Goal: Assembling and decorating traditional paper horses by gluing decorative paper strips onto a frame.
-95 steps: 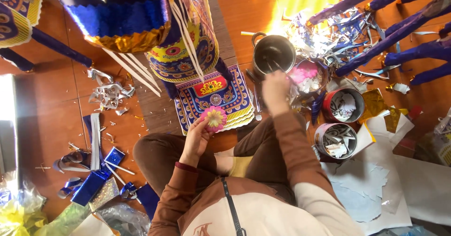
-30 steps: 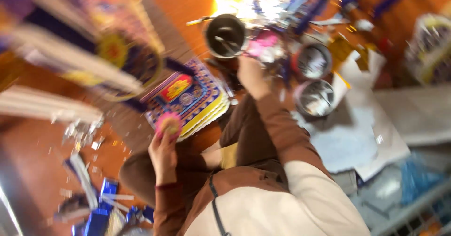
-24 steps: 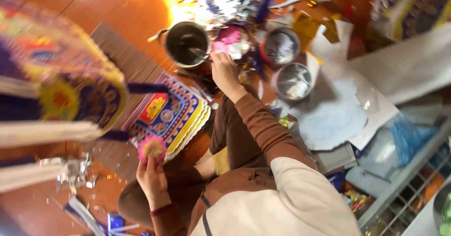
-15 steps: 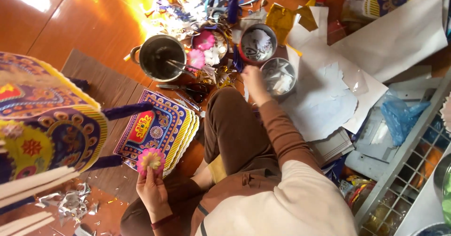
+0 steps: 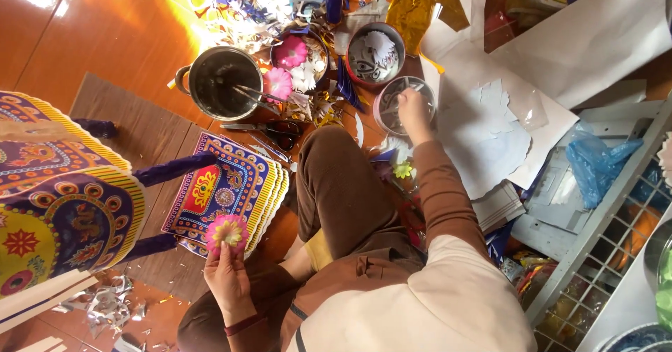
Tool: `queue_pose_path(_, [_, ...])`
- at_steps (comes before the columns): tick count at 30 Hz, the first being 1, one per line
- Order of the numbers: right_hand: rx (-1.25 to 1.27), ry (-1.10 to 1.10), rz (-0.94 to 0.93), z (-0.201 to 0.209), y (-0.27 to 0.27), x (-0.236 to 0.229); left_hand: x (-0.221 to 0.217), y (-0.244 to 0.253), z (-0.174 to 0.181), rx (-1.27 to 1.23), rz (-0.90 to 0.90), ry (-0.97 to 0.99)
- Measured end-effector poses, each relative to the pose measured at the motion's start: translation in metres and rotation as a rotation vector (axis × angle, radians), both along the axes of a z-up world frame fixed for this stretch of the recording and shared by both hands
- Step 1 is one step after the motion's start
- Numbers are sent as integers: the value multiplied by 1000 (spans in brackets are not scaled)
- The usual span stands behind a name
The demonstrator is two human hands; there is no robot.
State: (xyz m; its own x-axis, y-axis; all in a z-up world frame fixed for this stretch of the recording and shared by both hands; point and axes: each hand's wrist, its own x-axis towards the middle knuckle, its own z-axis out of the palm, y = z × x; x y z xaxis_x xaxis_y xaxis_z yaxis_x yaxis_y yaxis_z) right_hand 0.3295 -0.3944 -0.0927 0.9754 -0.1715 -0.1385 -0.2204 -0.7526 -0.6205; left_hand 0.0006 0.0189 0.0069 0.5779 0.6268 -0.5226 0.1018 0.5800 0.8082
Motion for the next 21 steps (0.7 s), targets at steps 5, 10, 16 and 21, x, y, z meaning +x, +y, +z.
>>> queue_pose_path(5, [-18, 25, -17, -11, -11, 2, 1, -1, 2, 10, 0, 22])
queue_pose_path(10, [0, -58, -20, -17, -16, -2, 4, -6, 6, 4, -4, 22])
queue_pose_path(16, [-5, 133, 32, -13, -1, 2, 3, -6, 4, -1, -5, 27])
queue_pose_path(21, [-153, 254, 184, 6, 13, 3, 5, -8, 8, -3, -13, 39])
